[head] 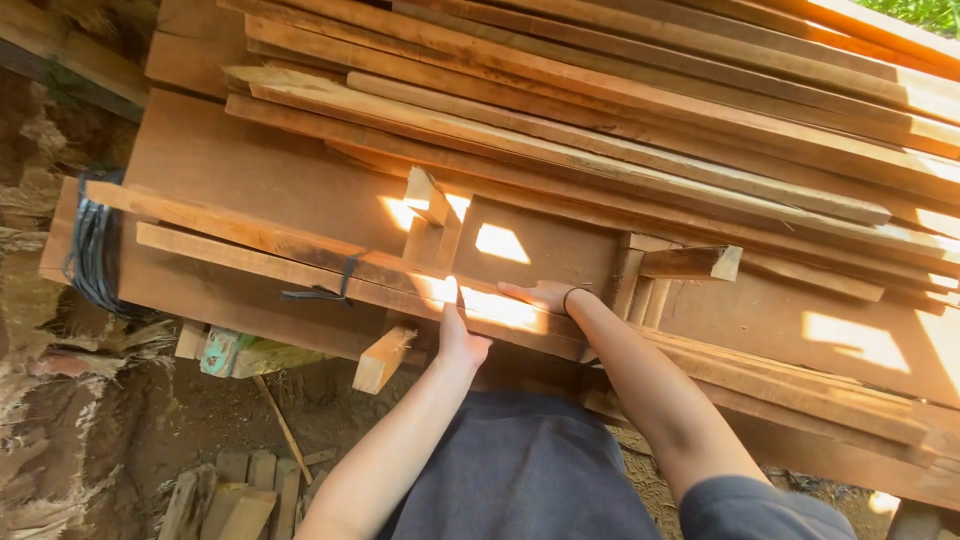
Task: Organizing and bundling wooden slats using cable ties on a wooden jig.
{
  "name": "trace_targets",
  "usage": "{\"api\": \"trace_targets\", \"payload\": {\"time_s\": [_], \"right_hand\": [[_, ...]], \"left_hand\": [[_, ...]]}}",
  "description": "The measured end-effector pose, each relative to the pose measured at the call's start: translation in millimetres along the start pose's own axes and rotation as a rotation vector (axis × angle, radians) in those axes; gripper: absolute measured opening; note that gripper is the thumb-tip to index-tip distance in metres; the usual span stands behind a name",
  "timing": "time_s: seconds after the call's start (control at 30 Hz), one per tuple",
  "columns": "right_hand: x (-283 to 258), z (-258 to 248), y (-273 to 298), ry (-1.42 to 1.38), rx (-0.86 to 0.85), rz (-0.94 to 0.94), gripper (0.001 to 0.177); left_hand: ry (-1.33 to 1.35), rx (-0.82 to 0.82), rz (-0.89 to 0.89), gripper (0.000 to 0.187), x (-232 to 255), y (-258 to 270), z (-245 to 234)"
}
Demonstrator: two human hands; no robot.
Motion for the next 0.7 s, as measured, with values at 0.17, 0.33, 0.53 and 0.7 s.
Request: {"api": "trace_targets", "payload": {"time_s": [0.17,0.33,0.53,0.7], "right_hand": [[-4,-35,-12,0.377,0.342,-0.353,0.096],[-27,-46,22,0.530,0.543,-0.496,0.116],[-24,-46,37,0.668,0.758,-0.539,0.116],[-41,-71,53,0.720,0.785,-0.505,0.116]], "left_hand": [[0.133,-0.064,0.100,0.081,-5,-6,15],[0.141,-0.065,0.109,0.085,-7,-8,35],[0.063,-0.010,0.119,0.096,-11,-16,26],[-0.002,0.038,0.151,0.107,-7,-22,36]]}}
Point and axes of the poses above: each hand's wrist, its own y-axis away from the middle knuckle, its own z-axis out of the palm, x = y × z, the point moved 10 cm from there along -y, towards the middle knuckle, and after that the axes turned 14 degrees about x, right-handed, at the moved point
